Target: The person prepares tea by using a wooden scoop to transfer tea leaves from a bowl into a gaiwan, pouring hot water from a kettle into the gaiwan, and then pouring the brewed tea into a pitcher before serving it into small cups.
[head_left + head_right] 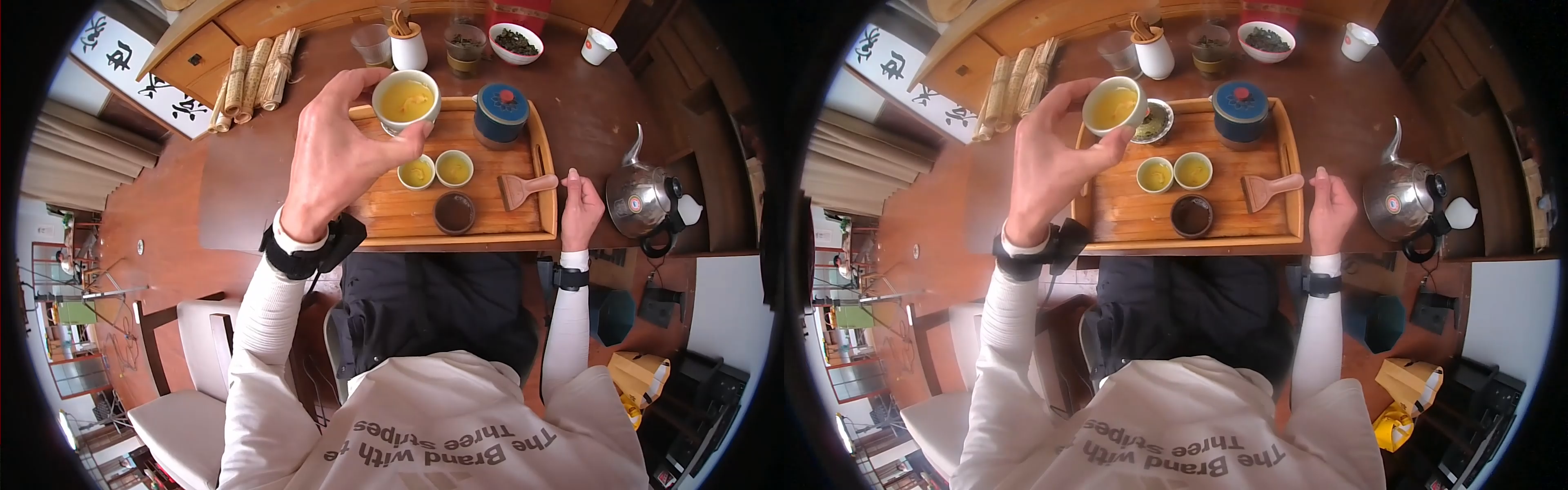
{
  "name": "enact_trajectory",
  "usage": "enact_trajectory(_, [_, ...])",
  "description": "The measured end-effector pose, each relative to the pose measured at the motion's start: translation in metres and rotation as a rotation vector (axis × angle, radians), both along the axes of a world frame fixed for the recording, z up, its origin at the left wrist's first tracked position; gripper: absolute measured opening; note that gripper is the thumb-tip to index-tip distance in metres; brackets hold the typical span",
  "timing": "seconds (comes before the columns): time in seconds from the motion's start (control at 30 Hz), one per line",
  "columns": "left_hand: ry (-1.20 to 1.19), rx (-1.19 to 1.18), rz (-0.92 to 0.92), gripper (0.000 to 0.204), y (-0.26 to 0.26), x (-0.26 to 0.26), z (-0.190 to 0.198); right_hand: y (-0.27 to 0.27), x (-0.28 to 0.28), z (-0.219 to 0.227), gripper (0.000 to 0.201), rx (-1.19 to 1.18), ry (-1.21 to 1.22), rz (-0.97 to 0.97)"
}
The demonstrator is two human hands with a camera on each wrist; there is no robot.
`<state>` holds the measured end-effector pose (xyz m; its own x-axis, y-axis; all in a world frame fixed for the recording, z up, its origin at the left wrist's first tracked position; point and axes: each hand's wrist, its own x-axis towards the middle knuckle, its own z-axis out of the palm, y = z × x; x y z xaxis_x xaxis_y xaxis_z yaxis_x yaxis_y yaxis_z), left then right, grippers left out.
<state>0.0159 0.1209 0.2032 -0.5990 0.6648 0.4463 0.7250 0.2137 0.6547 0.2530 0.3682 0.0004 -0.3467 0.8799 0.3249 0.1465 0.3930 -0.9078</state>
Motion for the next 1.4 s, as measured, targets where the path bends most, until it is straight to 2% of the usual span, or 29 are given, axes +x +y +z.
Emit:
enact_trajectory(0.2, [-0.010, -0.062, -0.069, 0.050, -0.016, 0.018, 0.001, -0.001, 0.001, 0.005, 0.031, 0.054, -0.110, -0.032])
enact_trajectory(0.27, [-0.010, -0.116, -0.146, 0.051, -0.024, 0.024, 0.002, -0.001, -0.002, 0.004, 0.031, 0.054, -0.089, -0.025])
enact_trajectory(0.4, [0.009, -0.111, -0.170, 0.051, -0.037, 0.033, -0.007, -0.002, -0.002, 0.003, 0.032, 0.041, -0.067, -0.033])
enact_trajectory(0.57, [0.010, -0.191, -0.137, 0.050, -0.052, 0.043, -0.019, 0.000, -0.001, 0.000, 0.033, 0.011, -0.092, -0.044])
enact_trajectory(0.73, [0.105, -0.174, -0.105, 0.051, -0.056, 0.038, -0.067, 0.000, -0.004, -0.003, 0.036, 0.101, -0.051, -0.050])
enact_trajectory(0.93, [0.048, -0.286, -0.010, 0.055, -0.056, 0.037, -0.108, -0.001, -0.003, 0.000, 0.036, 0.085, -0.031, -0.041])
enact_trajectory(1.0, [0.049, -0.280, 0.001, 0.056, -0.055, 0.038, -0.117, 0.000, -0.001, 0.003, 0.033, 0.021, -0.128, -0.058])
enact_trajectory(1.4, [0.013, -0.315, 0.054, 0.054, -0.052, 0.041, -0.138, -0.002, -0.001, 0.004, 0.033, 0.023, -0.094, -0.035])
